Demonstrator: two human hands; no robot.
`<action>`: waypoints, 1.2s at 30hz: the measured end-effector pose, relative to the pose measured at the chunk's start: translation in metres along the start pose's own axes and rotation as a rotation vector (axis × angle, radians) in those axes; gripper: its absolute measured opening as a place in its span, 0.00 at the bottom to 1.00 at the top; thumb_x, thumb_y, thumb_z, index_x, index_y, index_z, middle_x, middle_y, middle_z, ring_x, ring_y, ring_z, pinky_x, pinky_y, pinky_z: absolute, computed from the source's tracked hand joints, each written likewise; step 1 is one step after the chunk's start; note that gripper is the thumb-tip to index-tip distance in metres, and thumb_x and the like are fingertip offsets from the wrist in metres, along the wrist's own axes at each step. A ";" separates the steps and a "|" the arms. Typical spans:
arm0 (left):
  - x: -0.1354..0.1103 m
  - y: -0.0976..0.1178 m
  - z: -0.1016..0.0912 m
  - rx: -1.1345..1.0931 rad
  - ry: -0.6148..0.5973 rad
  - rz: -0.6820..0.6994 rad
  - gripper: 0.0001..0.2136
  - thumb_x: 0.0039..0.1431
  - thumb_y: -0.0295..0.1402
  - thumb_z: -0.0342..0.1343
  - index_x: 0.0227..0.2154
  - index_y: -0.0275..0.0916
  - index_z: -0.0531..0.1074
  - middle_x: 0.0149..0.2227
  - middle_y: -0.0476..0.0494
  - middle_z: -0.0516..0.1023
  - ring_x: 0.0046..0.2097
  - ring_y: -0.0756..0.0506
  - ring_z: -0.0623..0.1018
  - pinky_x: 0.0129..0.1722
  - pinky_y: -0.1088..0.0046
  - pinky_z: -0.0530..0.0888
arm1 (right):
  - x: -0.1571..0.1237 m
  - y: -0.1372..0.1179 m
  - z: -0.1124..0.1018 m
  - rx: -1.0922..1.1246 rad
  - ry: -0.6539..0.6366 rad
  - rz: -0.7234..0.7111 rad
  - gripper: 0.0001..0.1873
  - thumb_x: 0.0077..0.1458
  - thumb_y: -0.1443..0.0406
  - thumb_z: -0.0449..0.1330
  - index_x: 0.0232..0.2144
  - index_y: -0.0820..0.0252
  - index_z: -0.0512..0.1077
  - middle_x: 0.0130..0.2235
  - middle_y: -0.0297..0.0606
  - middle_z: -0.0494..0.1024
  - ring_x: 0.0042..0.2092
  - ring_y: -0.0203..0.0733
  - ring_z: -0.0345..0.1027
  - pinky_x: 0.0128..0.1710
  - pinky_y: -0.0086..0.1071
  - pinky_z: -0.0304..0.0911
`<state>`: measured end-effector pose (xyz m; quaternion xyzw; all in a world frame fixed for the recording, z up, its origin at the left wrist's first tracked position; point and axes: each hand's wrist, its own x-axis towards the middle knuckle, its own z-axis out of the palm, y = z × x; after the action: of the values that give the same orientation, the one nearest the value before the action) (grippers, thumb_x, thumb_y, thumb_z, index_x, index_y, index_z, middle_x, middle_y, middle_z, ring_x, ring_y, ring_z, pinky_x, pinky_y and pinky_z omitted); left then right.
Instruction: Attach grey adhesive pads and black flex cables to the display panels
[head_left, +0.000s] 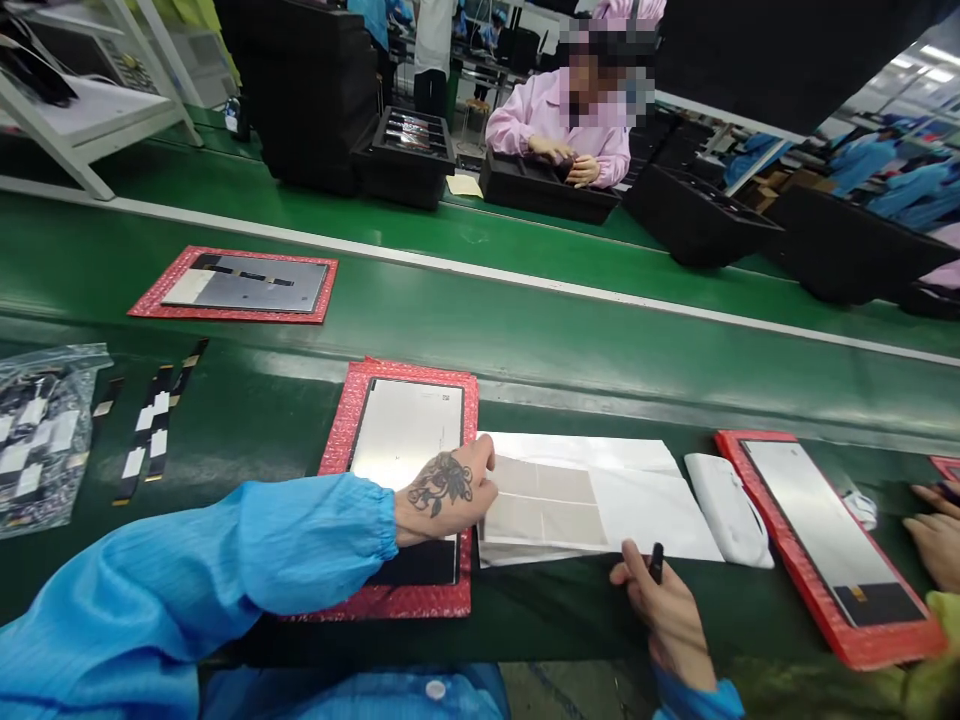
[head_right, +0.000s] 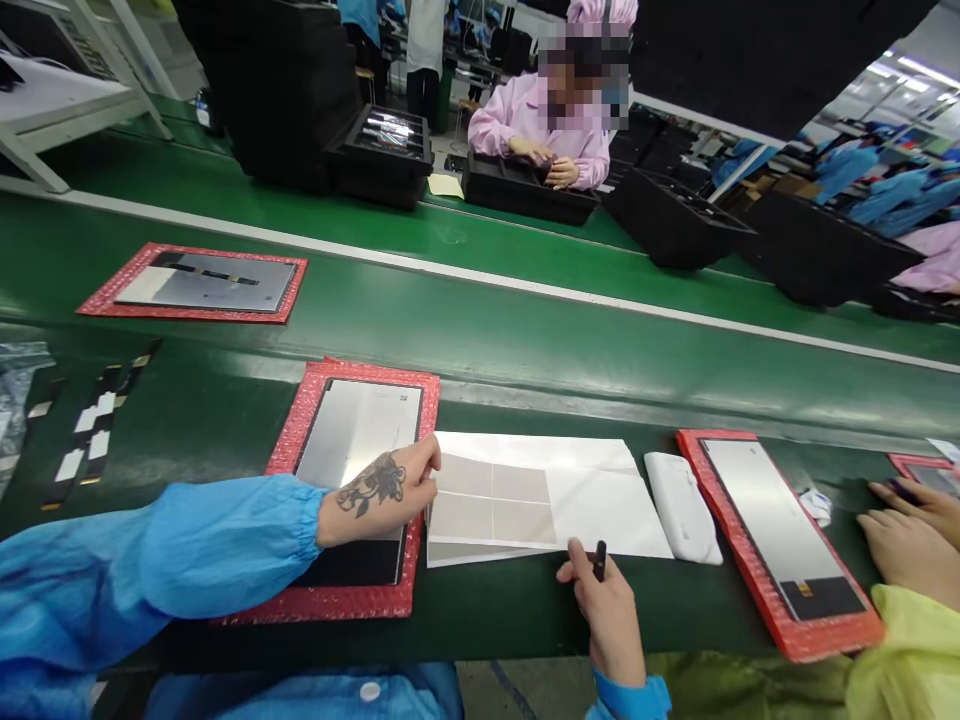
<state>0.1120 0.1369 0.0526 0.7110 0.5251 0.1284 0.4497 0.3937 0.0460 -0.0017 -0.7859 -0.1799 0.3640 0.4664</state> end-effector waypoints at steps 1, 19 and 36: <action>-0.003 -0.003 0.001 0.043 0.012 0.031 0.10 0.54 0.24 0.47 0.39 0.38 0.69 0.32 0.46 0.73 0.33 0.44 0.72 0.36 0.68 0.68 | -0.001 -0.002 -0.008 -0.009 -0.006 0.021 0.22 0.16 0.55 0.77 0.12 0.62 0.73 0.11 0.26 0.60 0.15 0.27 0.46 0.11 0.23 0.40; 0.019 0.007 0.066 0.688 -0.072 0.652 0.26 0.60 0.50 0.58 0.53 0.37 0.75 0.58 0.29 0.74 0.60 0.32 0.72 0.62 0.53 0.63 | 0.030 -0.032 0.017 0.238 -0.149 -0.072 0.29 0.17 0.52 0.80 0.25 0.61 0.80 0.24 0.33 0.77 0.25 0.35 0.71 0.23 0.23 0.73; 0.135 0.026 0.077 0.433 -0.426 0.697 0.43 0.48 0.51 0.67 0.65 0.41 0.61 0.71 0.37 0.50 0.71 0.25 0.45 0.67 0.41 0.37 | 0.031 -0.013 0.022 0.165 -0.096 -0.234 0.20 0.35 0.58 0.77 0.28 0.59 0.75 0.28 0.33 0.82 0.32 0.42 0.78 0.35 0.31 0.77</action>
<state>0.2343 0.2133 -0.0097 0.9332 0.1654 0.0105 0.3188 0.3992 0.0850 -0.0099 -0.7001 -0.2618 0.3577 0.5597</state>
